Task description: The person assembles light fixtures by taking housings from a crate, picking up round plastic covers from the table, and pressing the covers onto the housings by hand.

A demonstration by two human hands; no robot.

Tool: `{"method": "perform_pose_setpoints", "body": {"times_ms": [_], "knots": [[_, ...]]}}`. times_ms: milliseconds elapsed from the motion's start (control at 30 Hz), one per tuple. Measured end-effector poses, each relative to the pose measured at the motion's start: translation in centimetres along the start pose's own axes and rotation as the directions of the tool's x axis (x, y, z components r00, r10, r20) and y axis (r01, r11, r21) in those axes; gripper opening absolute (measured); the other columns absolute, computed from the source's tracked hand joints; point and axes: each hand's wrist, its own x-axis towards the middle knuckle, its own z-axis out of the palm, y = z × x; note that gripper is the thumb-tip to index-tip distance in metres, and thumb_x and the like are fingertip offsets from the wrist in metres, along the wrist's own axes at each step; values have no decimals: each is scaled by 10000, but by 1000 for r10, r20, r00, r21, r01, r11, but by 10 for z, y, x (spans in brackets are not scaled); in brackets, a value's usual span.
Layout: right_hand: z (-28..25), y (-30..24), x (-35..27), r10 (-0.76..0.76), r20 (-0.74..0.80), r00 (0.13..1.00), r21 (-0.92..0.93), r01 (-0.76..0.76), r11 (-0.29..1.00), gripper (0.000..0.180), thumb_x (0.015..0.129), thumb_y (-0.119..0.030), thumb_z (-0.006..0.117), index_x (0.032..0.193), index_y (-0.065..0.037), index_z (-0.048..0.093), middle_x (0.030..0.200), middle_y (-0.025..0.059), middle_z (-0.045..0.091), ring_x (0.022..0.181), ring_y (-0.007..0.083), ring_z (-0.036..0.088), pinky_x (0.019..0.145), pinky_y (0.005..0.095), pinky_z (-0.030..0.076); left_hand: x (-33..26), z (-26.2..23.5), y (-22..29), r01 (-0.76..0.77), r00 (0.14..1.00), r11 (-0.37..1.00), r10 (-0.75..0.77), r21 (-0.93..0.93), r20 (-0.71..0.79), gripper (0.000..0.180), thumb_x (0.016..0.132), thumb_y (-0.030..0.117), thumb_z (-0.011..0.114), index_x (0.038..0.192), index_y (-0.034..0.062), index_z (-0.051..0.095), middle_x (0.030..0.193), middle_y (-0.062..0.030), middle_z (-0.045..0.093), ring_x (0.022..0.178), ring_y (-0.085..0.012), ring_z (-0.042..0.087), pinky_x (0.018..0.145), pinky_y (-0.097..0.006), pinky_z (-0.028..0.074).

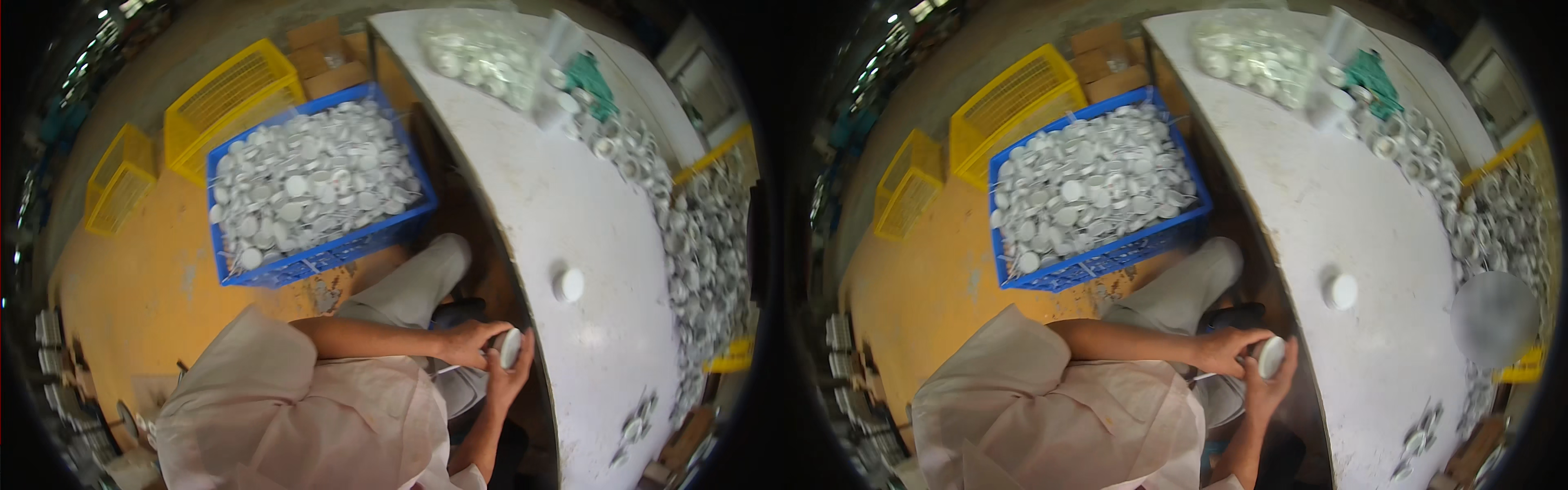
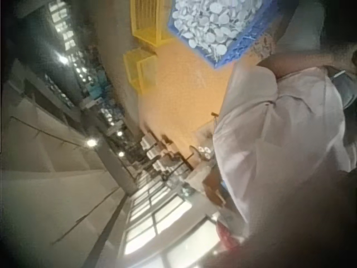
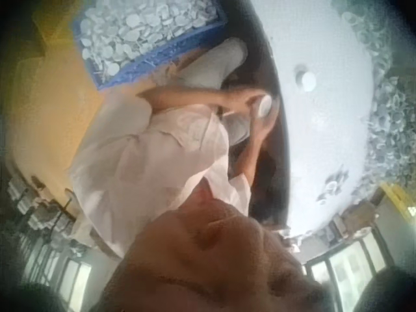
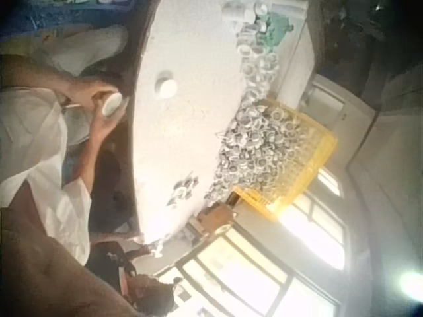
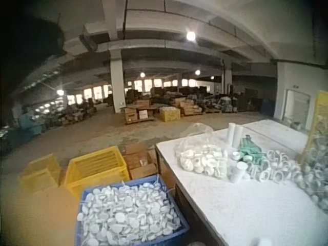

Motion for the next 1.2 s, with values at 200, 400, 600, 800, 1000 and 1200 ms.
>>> {"method": "perform_pose_setpoints", "body": {"times_ms": [200,400,600,800,1000,1200], "knots": [[31,2,7,-62,102,993,-66,68,996,793,660,-153,815,1329,14,424,1196,180,502,1104,292,513,940,382,410,-11,-22,-7,260,965,963,-262,-69,-10,686,705,-9,715,1322,34,418,1172,-101,603,1088,-172,576,927,-311,469],[-21,-4,69,-166,-188,968,-220,124,968,516,724,-143,762,1186,-16,570,1081,135,604,953,231,583,764,324,471,-2,-46,-28,295,948,870,-319,-394,7,692,771,-65,668,1360,-12,309,1139,-142,582,967,-197,633,712,-273,552],[-44,13,168,71,-349,934,-269,-173,948,484,755,-297,749,1122,-8,625,1011,146,588,833,215,583,749,331,494,-2,-47,-29,123,964,827,-231,-548,-133,649,794,-40,663,1340,-18,314,1103,-139,586,932,-205,643,636,-247,534],[-46,58,195,164,-254,953,-105,-196,975,344,756,-262,743,978,-5,688,754,53,603,669,128,550,613,269,459,-17,-49,-35,137,941,821,-282,-555,-185,657,795,-11,675,1344,-6,313,1099,-128,588,930,-189,636,649,-256,525],[-49,57,191,204,-282,937,232,-140,963,249,834,-202,704,976,-4,648,759,11,611,626,77,526,568,223,435,-14,-49,-39,139,959,879,-235,-456,-160,652,810,-39,643,1355,-8,287,1100,-129,587,949,-187,638,641,-255,537],[-64,49,170,391,-211,896,547,-223,807,129,877,-167,657,882,-57,591,724,2,584,585,62,498,531,192,412,-12,-52,-22,122,954,807,-256,-578,-156,628,802,-53,611,1348,7,306,1098,-124,581,876,-174,645,618,-248,525]]}}
